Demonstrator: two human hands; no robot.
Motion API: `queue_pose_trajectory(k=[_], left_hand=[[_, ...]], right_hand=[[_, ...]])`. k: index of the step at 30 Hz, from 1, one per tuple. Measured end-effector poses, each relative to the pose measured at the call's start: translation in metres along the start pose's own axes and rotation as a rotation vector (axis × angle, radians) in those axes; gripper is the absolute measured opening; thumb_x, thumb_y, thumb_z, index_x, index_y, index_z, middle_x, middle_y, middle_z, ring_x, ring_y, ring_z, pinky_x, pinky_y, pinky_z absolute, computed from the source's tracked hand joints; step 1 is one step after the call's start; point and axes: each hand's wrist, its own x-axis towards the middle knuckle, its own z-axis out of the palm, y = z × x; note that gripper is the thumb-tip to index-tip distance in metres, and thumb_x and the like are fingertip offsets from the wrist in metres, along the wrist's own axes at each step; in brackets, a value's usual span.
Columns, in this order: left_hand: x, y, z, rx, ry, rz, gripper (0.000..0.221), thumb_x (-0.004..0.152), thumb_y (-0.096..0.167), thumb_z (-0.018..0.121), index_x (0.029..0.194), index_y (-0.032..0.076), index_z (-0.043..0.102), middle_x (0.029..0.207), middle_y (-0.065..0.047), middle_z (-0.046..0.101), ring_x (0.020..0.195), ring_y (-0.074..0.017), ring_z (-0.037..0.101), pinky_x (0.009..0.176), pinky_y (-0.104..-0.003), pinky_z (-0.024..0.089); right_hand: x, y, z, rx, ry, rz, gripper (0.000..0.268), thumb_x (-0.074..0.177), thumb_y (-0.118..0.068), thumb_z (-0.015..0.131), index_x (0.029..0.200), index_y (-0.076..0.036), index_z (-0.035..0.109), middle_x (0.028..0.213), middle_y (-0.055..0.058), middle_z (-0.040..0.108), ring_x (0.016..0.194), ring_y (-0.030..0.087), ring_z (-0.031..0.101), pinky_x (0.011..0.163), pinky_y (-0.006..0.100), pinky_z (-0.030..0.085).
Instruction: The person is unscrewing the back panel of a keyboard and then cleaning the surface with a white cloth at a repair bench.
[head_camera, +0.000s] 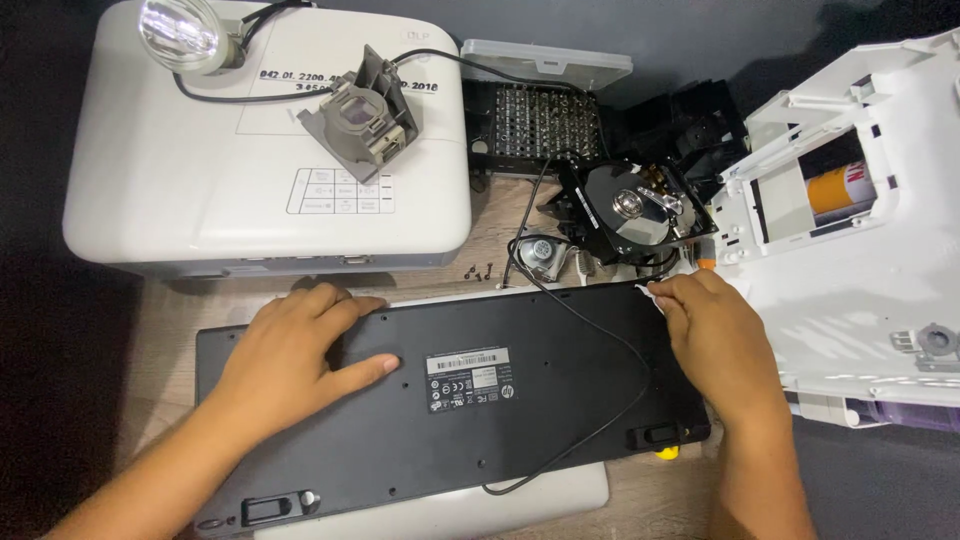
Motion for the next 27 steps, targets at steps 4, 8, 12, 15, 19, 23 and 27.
queue_pose_trajectory(k=[4, 8, 12, 15, 19, 23, 27], left_hand=[[0.0, 0.0, 0.0, 0.004, 0.006, 0.009, 0.067, 0.08, 0.071, 0.066, 0.131, 0.027, 0.066, 0.099, -0.003, 0.065, 0.098, -0.0302, 0.064, 0.085, -0.048, 0.051], [0.002, 0.001, -0.001, -0.001, -0.034, -0.04, 0.069, 0.076, 0.074, 0.067, 0.129, 0.03, 0.069, 0.103, 0.0, 0.066, 0.102, -0.0282, 0.063, 0.087, -0.046, 0.051], [0.003, 0.001, 0.0, -0.019, -0.025, -0.038, 0.067, 0.073, 0.073, 0.07, 0.125, 0.03, 0.071, 0.107, 0.003, 0.069, 0.105, -0.0277, 0.063, 0.089, -0.045, 0.051], [0.004, -0.001, 0.002, -0.001, -0.027, -0.068, 0.068, 0.073, 0.075, 0.069, 0.122, 0.03, 0.073, 0.099, 0.002, 0.069, 0.101, -0.0265, 0.064, 0.089, -0.043, 0.051], [0.004, -0.002, 0.004, 0.014, -0.024, -0.07, 0.068, 0.072, 0.075, 0.07, 0.124, 0.031, 0.072, 0.102, 0.001, 0.069, 0.101, -0.0278, 0.065, 0.089, -0.044, 0.052], [0.005, -0.003, 0.005, 0.037, -0.038, -0.066, 0.068, 0.072, 0.076, 0.067, 0.124, 0.032, 0.071, 0.101, 0.0, 0.068, 0.101, -0.027, 0.066, 0.09, -0.044, 0.052], [0.006, -0.003, 0.005, 0.035, -0.014, -0.037, 0.069, 0.072, 0.074, 0.069, 0.126, 0.031, 0.071, 0.106, 0.002, 0.069, 0.102, -0.0281, 0.066, 0.088, -0.044, 0.053]], right_hand=[[-0.005, -0.001, -0.007, -0.008, -0.032, 0.02, 0.02, 0.097, -0.015, 0.063, 0.111, -0.016, 0.077, 0.099, 0.008, 0.071, 0.093, 0.03, 0.068, 0.08, 0.041, 0.05], [-0.01, -0.006, -0.018, -0.012, -0.142, 0.154, 0.021, 0.097, -0.019, 0.061, 0.109, -0.018, 0.078, 0.1, 0.005, 0.072, 0.096, 0.028, 0.069, 0.081, 0.041, 0.05], [-0.022, 0.002, -0.014, -0.014, -0.134, 0.136, 0.023, 0.097, -0.017, 0.059, 0.111, -0.016, 0.078, 0.104, 0.006, 0.073, 0.098, 0.03, 0.069, 0.084, 0.041, 0.05], [-0.058, 0.011, -0.016, -0.077, -0.187, 0.013, 0.029, 0.099, -0.021, 0.057, 0.121, -0.018, 0.076, 0.114, 0.006, 0.075, 0.104, 0.03, 0.07, 0.087, 0.042, 0.053], [-0.117, 0.011, -0.025, 0.142, -0.121, -0.022, 0.026, 0.092, -0.01, 0.065, 0.112, -0.018, 0.08, 0.101, 0.001, 0.077, 0.094, 0.018, 0.074, 0.087, 0.031, 0.053], [-0.134, 0.012, -0.014, 0.088, 0.007, 0.009, 0.028, 0.093, -0.021, 0.068, 0.119, -0.016, 0.075, 0.107, 0.0, 0.077, 0.096, 0.018, 0.074, 0.081, 0.032, 0.054], [-0.089, 0.008, 0.004, 0.073, 0.17, -0.138, 0.027, 0.096, -0.01, 0.067, 0.122, -0.01, 0.075, 0.113, 0.008, 0.076, 0.101, 0.025, 0.069, 0.095, 0.037, 0.052]])
